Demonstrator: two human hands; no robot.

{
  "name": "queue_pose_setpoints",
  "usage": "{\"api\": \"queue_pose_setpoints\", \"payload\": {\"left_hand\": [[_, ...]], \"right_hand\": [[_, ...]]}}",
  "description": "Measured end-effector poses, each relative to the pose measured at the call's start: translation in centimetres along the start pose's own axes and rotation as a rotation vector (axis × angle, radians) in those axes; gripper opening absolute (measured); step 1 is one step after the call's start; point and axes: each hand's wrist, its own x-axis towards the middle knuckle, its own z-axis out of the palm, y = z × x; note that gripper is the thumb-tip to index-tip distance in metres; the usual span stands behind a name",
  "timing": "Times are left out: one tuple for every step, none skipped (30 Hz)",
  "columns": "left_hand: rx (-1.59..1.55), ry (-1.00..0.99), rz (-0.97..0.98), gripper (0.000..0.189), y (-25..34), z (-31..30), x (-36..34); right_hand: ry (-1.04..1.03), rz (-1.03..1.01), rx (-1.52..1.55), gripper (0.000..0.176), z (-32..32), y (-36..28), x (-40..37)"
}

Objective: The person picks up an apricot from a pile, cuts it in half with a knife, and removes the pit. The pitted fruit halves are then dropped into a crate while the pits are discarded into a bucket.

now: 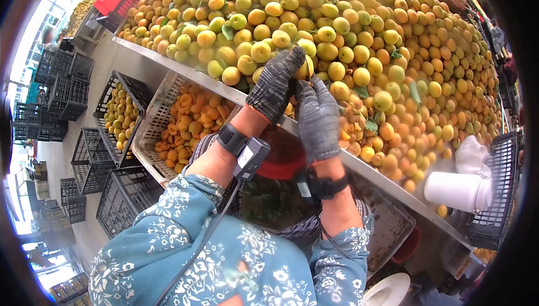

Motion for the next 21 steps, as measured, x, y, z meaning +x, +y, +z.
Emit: {"api": "queue_pose_setpoints", "payload": {"left_hand": [[-0.075,0.016,0.012,0.024,-0.2,0.1,0.0],[-0.15,0.031,0.025,0.024,-0.3,0.2,0.0],[-0.15,0.032,0.024,0.024,-0.5,0.4,-0.1],[-0.259,0.044,-0.04,0.024,0.0,0.9,-0.6],[-0.368,0.057,-0.104,0.024,0.3,1.2,-0.8],[-0.368,0.057,-0.106,0.024,0.0,1.2,-0.7],[-0.279,0.081,-0.035,0.024,-0.2,1.2,-0.4],[-0.191,0.106,0.037,0.023,-0.4,1.2,-0.3],[-0.193,0.107,0.039,0.023,-0.6,1.3,-0.2],[-0.121,0.156,0.011,0.024,-0.3,1.6,-0.3],[-0.047,0.203,-0.018,0.024,0.0,1.8,-0.5],[-0.001,0.212,-0.006,0.025,0.3,2.0,-0.8],[-0.002,0.212,-0.005,0.025,-0.1,1.5,-0.6],[0.165,0.165,0.127,0.024,-0.6,0.7,-0.4],[0.333,0.118,0.259,0.024,-1.1,-0.1,-0.1],[0.334,0.119,0.259,0.024,-0.6,0.0,-0.4],[0.17,0.1,0.166,0.024,0.1,0.1,-0.6],[0.005,0.08,0.072,0.024,0.5,0.2,-0.9],[0.004,0.083,0.072,0.024,0.4,0.0,-0.9],[-0.014,0.017,0.116,0.024,0.0,-0.4,-0.8],[-0.032,-0.048,0.161,0.024,-0.4,-0.7,-0.5]], "right_hand": [[-0.012,0.016,0.035,0.026,0.3,0.1,0.0],[-0.025,0.032,0.069,0.025,0.4,0.0,0.1],[-0.025,0.032,0.069,0.025,0.4,-0.2,0.0],[-0.033,0.281,0.372,0.025,-0.2,-1.3,0.5],[-0.04,0.531,0.675,0.026,-0.8,-2.1,1.0],[-0.04,0.533,0.676,0.026,-1.3,-2.6,1.5],[-0.1,0.566,0.453,0.026,-1.8,-3.1,2.1],[-0.159,0.593,0.23,0.027,-2.2,-3.4,2.5],[-0.16,0.591,0.229,0.027,-2.5,-3.6,2.7],[-0.223,0.605,0.12,0.029,-2.7,-3.8,2.9],[-0.283,0.619,0.011,0.032,-2.8,-3.9,3.0],[-0.283,0.619,0.011,0.032,-2.6,-3.9,2.9],[-0.229,0.591,0.045,0.031,-2.1,-3.7,2.6],[-0.174,0.562,0.08,0.03,-1.5,-3.5,2.4],[-0.174,0.561,0.08,0.03,-0.8,-3.3,2.1],[-0.084,0.641,0.451,0.027,0.0,-3.1,1.8],[0.01,0.708,0.824,0.024,0.6,-3.0,1.6],[0.007,0.708,0.825,0.024,0.8,-2.8,1.4],[-0.025,0.584,0.751,0.024,0.8,-2.4,1.1],[-0.055,0.459,0.674,0.024,0.8,-2.2,0.9],[-0.056,0.457,0.673,0.024,0.9,-2.1,0.8]]}}
